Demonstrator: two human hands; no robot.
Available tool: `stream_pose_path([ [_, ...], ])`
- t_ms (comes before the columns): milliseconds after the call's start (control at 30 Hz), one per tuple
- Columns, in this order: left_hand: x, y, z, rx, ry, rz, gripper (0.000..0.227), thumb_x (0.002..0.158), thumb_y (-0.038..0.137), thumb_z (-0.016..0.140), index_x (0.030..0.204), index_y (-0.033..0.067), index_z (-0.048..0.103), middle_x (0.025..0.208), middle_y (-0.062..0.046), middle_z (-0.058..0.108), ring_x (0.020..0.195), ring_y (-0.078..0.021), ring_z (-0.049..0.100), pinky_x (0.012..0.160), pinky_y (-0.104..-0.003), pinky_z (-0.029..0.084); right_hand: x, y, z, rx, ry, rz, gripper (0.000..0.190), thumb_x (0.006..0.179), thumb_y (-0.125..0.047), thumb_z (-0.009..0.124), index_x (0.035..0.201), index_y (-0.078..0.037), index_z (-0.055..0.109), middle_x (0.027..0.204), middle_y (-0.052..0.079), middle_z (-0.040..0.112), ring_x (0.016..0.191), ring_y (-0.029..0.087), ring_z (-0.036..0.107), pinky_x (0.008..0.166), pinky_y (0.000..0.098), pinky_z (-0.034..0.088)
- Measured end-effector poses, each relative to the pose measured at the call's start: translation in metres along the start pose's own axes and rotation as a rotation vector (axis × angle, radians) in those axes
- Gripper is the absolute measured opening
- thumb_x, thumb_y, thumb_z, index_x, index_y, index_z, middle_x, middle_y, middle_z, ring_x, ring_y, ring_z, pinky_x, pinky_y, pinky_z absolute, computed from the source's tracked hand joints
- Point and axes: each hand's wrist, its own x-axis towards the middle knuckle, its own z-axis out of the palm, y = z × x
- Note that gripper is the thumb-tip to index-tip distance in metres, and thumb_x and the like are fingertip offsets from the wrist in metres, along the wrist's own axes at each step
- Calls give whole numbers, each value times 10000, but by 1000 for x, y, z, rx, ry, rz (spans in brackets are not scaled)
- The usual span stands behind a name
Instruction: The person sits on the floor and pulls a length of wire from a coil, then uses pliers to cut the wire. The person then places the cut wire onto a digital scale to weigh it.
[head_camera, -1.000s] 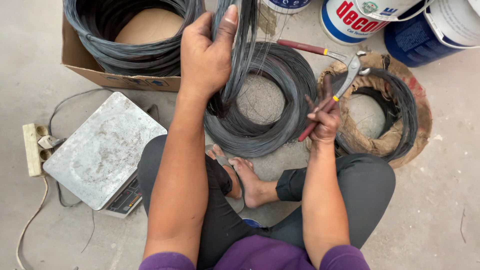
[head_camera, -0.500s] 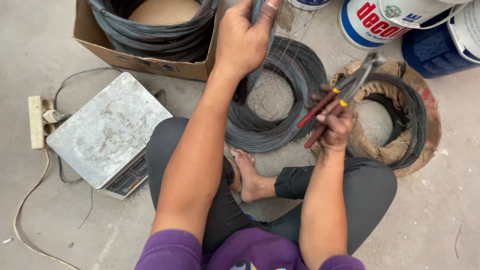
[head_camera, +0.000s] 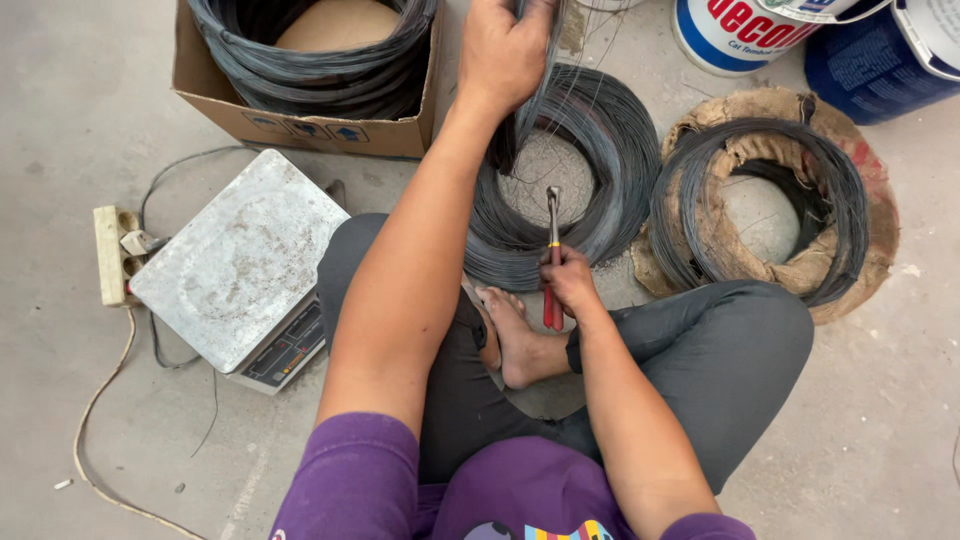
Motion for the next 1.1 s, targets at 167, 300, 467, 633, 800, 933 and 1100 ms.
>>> stream_pose_path([
  [167, -11, 32, -8, -59, -62, -69, 413, 742, 543, 432, 714, 137, 504, 645, 8, 556, 653, -88, 480, 568, -324, 392, 22, 36, -9, -399, 23, -54, 190, 597, 26, 531, 742, -79, 595, 632, 40, 554, 562, 148, 493, 489, 267, 386],
  [300, -15, 46, -12, -157, -123, -186, 422, 729, 547, 432, 662, 145, 541, 604, 43, 580, 600, -110, 536, 558, -291, 427, 26, 40, -8, -711, 45, -105, 166, 600, -109, 523, 729, -146, 620, 678, -1, 613, 682, 143, 555, 622, 268, 417],
  [467, -16, 50, -11, -173, -138, -241, 396, 739, 533, 431, 628, 157, 490, 551, 48, 518, 541, -113, 490, 516, -293, 394, 31, 39, -6, -803, -4, -115, 217, 560, -92, 502, 737, -129, 623, 731, 28, 625, 715, 180, 568, 644, 291, 427],
  [633, -14, 50, -12, -160, -149, -260, 413, 723, 544, 419, 649, 148, 511, 544, 40, 516, 551, -117, 491, 531, -296, 411, 31, 34, 2, -868, -51, -147, 220, 571, -99, 506, 753, -114, 629, 808, 57, 640, 796, 217, 585, 699, 302, 435],
  [800, -14, 49, -11, -102, -120, -256, 436, 710, 561, 407, 577, 146, 409, 538, 25, 476, 564, -136, 459, 555, -309, 381, 21, 19, 11, -917, -49, -35, 247, 588, -102, 488, 788, -109, 631, 816, 65, 645, 765, 235, 591, 650, 335, 439],
  [933, -13, 49, -11, -111, -112, -257, 435, 711, 560, 406, 575, 147, 408, 525, 22, 476, 548, -139, 454, 538, -314, 372, 19, 19, 12, -883, -48, 16, 214, 603, -91, 486, 766, -128, 619, 749, 25, 642, 726, 199, 589, 632, 316, 433],
  [1100, -14, 48, -9, -141, -117, -237, 439, 706, 570, 406, 595, 145, 408, 562, 29, 453, 582, -129, 440, 557, -299, 372, 13, 18, 11, -854, -60, -2, 159, 607, -92, 524, 735, -153, 598, 716, 22, 614, 702, 177, 556, 633, 301, 420],
])
